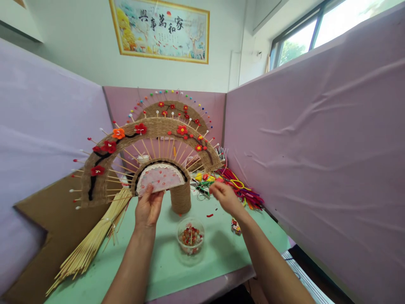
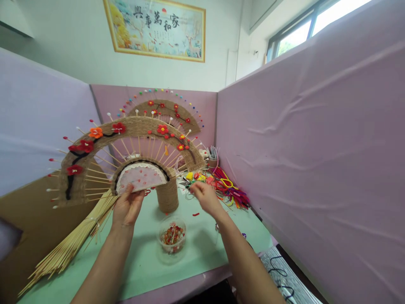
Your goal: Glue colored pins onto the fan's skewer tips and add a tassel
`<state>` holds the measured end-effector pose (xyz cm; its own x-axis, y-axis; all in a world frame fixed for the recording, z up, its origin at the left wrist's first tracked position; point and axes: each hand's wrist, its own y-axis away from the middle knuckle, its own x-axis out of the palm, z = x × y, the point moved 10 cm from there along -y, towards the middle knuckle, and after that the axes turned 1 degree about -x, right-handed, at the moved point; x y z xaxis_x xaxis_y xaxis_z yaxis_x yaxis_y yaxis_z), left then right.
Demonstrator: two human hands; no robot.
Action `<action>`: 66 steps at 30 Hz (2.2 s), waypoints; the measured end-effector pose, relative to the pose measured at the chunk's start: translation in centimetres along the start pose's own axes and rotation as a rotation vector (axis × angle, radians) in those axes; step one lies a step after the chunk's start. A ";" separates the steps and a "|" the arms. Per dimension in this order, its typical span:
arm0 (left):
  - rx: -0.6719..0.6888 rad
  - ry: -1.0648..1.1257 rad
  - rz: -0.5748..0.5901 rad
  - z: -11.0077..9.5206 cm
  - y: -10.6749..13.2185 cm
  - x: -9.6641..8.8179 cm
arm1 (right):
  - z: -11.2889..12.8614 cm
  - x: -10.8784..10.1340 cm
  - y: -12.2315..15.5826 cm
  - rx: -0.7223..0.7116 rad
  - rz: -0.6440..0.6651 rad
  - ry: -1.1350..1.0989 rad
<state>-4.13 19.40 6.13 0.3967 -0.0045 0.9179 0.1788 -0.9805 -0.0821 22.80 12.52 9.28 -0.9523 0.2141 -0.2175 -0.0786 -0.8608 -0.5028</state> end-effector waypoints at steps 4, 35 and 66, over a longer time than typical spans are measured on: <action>0.007 -0.015 -0.018 -0.2 -0.5 -0.5 | 5.1 4.6 7.5 -0.122 0.630 0.228; -0.167 -0.006 0.024 6.4 0.1 0.6 | -5.6 11.2 -2.7 0.363 0.062 -1.141; -0.012 -0.488 0.018 -1.6 -1.6 -10.7 | -5.9 9.5 -6.3 0.362 0.020 -1.197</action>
<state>-10.10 20.67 -2.95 0.7762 0.0686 0.6267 0.1590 -0.9832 -0.0893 16.03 22.68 5.44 -0.6096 -0.1904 0.7695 0.0428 -0.9772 -0.2079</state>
